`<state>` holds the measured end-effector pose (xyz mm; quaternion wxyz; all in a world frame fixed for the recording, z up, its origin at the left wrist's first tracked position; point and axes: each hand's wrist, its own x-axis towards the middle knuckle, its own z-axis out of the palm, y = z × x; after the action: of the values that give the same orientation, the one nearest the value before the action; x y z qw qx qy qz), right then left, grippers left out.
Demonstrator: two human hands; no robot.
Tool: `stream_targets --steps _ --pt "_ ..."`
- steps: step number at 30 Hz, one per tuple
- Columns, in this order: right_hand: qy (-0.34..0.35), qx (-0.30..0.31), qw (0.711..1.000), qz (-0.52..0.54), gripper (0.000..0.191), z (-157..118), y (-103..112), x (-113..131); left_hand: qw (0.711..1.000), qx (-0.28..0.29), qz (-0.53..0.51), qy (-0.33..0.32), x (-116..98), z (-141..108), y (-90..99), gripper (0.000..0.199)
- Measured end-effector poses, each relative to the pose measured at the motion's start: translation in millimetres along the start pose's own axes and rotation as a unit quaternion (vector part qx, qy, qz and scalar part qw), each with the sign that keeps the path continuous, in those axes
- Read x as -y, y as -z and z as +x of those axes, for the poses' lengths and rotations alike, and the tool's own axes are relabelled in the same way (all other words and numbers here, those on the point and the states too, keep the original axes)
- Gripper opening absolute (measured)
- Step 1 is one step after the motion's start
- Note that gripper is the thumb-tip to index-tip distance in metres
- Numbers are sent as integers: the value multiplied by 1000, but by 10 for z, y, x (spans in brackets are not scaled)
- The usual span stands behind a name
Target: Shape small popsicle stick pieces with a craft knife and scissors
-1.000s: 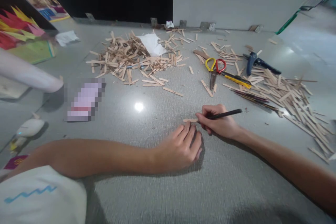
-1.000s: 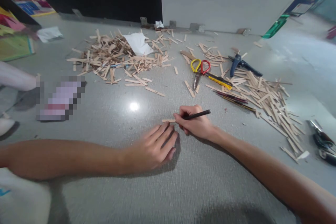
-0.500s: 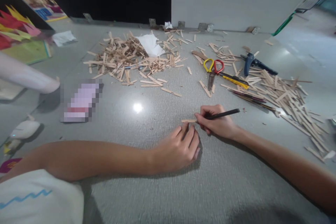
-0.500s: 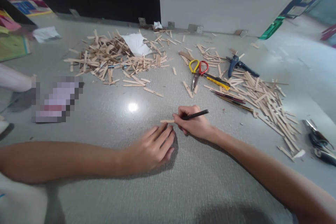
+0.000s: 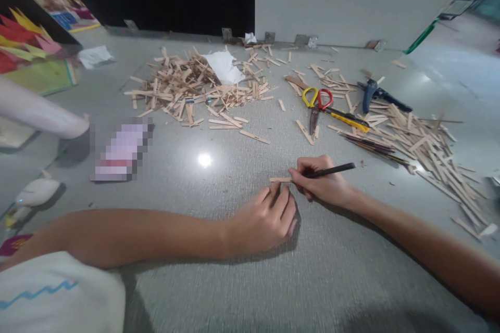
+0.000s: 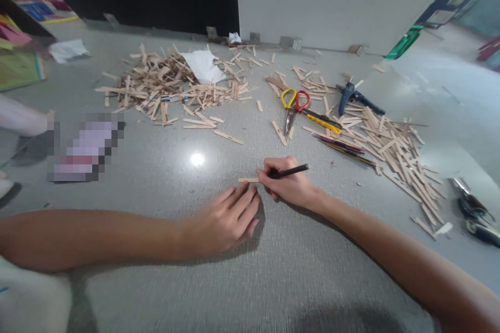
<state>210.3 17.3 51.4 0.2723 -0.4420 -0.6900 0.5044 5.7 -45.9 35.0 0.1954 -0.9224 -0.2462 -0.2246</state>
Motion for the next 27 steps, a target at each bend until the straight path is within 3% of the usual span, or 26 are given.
stream_targets --steps 13,16,22,24,27 --pt "11 14 1000 -22 52 -6 12 7 1000 7 -3 -5 -6 -16 -18 41" --pt "-8 15 1000 15 52 7 53 39 1000 14 -12 -7 -3 -18 -14 40" --pt "18 -110 991 75 56 98 332 190 1000 22 -10 -5 -2 -36 -18 41" --pt "28 -91 994 53 55 108 397 225 1000 26 -10 -8 -2 -41 -21 40" --pt "-5 -11 999 44 53 79 368 233 999 33 -16 -9 -2 -48 -25 40"
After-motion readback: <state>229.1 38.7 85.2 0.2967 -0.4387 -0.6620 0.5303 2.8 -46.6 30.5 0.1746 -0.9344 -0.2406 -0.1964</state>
